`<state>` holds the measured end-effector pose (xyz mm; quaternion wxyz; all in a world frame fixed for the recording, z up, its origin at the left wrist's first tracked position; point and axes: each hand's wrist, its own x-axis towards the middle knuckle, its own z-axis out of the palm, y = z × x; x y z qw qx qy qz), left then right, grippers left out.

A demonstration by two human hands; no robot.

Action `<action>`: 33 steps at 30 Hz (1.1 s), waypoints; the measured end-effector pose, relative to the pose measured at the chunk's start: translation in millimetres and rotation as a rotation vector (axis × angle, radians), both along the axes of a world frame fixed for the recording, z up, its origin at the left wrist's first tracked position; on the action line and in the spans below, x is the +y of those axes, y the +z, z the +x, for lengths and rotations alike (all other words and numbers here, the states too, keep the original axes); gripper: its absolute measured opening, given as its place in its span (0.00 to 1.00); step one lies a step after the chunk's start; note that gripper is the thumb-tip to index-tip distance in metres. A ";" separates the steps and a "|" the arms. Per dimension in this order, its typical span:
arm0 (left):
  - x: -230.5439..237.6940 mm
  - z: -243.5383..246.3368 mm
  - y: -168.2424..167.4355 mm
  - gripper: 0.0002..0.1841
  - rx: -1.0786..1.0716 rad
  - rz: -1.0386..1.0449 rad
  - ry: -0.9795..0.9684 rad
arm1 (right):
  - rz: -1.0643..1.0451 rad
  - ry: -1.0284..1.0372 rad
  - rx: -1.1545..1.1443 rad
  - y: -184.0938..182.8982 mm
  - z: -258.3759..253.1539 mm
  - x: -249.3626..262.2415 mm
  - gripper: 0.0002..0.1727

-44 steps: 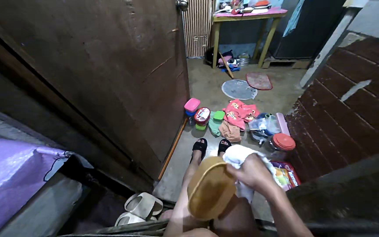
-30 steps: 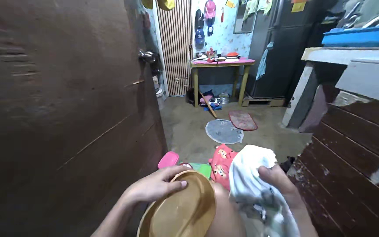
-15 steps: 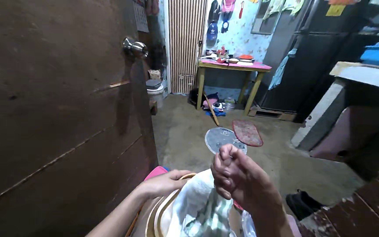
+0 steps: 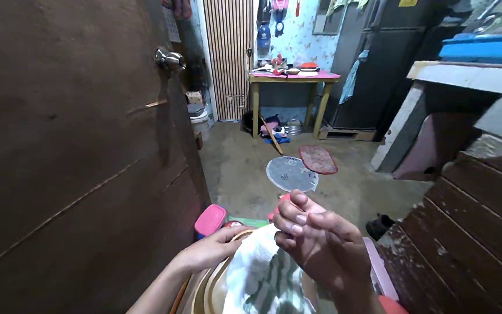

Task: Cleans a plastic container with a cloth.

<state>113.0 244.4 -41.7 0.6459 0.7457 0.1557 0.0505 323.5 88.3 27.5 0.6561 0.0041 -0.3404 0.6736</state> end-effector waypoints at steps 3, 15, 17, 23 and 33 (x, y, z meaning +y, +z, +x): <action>-42.2 -24.0 -7.9 0.21 0.007 0.019 -0.015 | -0.019 -0.017 0.032 -10.0 -28.0 -42.3 0.12; -240.9 -139.3 -28.6 0.19 0.041 -0.089 -0.033 | -0.029 -0.044 0.100 -27.3 -155.0 -233.1 0.24; -270.5 -156.0 -28.6 0.19 0.069 -0.102 -0.030 | -0.028 -0.036 0.125 -27.3 -173.3 -259.6 0.24; -337.8 -190.8 -42.9 0.23 0.205 0.130 -0.089 | -0.040 -0.106 0.110 -18.7 -214.1 -314.3 0.23; -371.6 -178.6 49.6 0.07 -0.575 0.303 0.560 | -0.018 -0.312 0.113 -17.6 -221.1 -289.3 0.20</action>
